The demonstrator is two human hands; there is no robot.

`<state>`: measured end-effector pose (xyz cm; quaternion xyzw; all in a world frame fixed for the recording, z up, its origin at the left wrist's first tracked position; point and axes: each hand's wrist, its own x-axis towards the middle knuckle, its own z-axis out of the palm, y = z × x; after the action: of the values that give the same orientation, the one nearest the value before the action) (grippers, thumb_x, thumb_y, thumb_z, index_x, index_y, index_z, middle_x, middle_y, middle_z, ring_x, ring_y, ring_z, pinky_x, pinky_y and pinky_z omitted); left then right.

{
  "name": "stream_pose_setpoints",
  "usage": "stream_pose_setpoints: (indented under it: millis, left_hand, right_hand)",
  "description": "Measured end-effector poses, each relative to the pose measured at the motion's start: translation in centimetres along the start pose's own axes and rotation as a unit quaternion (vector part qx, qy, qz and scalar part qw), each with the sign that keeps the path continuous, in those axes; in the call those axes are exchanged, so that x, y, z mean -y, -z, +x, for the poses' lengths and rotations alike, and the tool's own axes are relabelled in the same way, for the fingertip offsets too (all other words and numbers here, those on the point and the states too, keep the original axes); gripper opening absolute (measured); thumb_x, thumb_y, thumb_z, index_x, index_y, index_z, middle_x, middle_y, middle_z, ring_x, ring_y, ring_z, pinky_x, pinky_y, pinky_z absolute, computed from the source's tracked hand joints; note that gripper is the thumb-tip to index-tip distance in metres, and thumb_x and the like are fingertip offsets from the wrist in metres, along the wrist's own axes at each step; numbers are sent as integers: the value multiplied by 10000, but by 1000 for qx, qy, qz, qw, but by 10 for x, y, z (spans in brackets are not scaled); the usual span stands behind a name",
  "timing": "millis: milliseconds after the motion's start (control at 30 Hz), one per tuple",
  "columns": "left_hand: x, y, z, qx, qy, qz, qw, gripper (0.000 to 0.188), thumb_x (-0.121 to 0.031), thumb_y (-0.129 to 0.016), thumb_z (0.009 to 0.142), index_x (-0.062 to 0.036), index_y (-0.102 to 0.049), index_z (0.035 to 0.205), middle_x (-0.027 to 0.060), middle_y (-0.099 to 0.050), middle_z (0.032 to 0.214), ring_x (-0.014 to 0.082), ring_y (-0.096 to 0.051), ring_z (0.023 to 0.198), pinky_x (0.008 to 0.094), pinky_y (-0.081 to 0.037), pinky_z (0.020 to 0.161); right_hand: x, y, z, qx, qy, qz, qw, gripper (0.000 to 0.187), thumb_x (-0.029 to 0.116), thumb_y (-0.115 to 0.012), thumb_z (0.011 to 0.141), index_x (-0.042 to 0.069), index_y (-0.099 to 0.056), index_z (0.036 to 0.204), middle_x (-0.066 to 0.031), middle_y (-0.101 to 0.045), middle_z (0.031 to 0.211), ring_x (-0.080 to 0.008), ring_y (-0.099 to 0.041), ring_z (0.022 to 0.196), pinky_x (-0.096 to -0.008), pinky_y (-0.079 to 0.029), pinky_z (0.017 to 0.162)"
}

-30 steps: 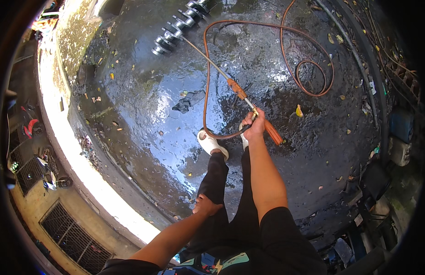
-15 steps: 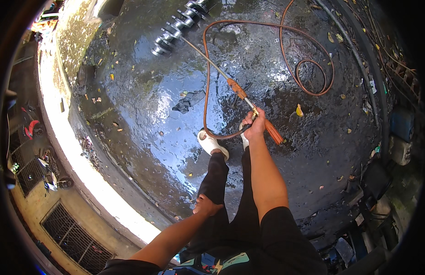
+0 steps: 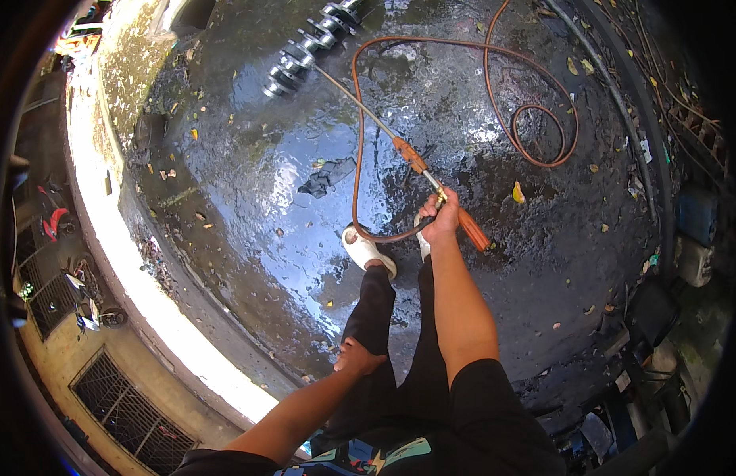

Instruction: The person uses a pressure washer to clean a metallic engine crankshaft lying on a wet concrete floor. They repeatedly spray the crankshaft from multiple angles, briefly lift and reposition it, and continue rinsing the surrounding area.

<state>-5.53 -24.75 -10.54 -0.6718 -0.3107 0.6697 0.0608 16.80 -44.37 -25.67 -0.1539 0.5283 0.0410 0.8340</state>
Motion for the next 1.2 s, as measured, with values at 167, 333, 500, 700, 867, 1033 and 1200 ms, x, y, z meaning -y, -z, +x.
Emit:
stream_pose_setpoints:
  millis: [167,333,500,700,867,1033,1200]
  left_hand:
    - [0,-1,0,-3,-5,5,1000,1081,-576,-732,611,4,-199,1351,169,-375,1334,362,-431,1203,527,-399,908]
    - [0,-2,1,-6,-2,7,1000,1084,-580,-733,607,2,-201,1350,171,-378,1333,363,-436,1199,527,-401,903]
    - [-1,-1,2,-7,5,5,1000,1084,-578,-737,606,0,-202,1350,169,-379,1333,364,-441,1194,524,-400,907]
    - [0,-1,2,-4,2,5,1000,1074,-570,-735,624,-5,-192,1359,166,-368,1348,365,-428,1207,524,-393,916]
    - [0,0,2,-1,0,8,1000,1073,-568,-733,628,-8,-187,1363,166,-364,1353,365,-424,1212,522,-391,921]
    - [0,1,2,-2,1,11,1000,1080,-578,-732,618,-9,-191,1360,164,-370,1348,357,-431,1208,516,-394,918]
    - [1,4,1,-6,6,6,1000,1088,-584,-733,611,-5,-193,1357,163,-375,1342,350,-436,1204,515,-399,913]
  right_hand:
    - [-1,1,0,-2,12,-7,1000,188,313,-452,892,134,-502,865,8,-445,578,-89,-348,430,-252,-311,447]
    - [-2,1,0,1,8,-4,1000,191,310,-450,892,133,-519,909,11,-441,578,-88,-340,431,-252,-308,448]
    - [-2,2,1,0,8,-6,1000,193,305,-448,892,131,-522,933,10,-438,574,-87,-334,429,-252,-305,449]
    - [-2,3,1,9,14,-5,1000,181,298,-448,893,129,-511,908,6,-448,572,-86,-342,425,-254,-304,447]
    - [-2,4,2,9,10,-1,1000,174,296,-448,893,130,-495,867,3,-455,572,-86,-345,424,-256,-303,446]
    - [0,3,1,12,11,-3,1000,189,297,-443,894,126,-517,925,5,-450,579,-87,-346,430,-256,-307,447]
    - [7,-1,1,11,23,-20,999,211,310,-455,886,128,-542,949,14,-446,559,-81,-354,423,-241,-307,430]
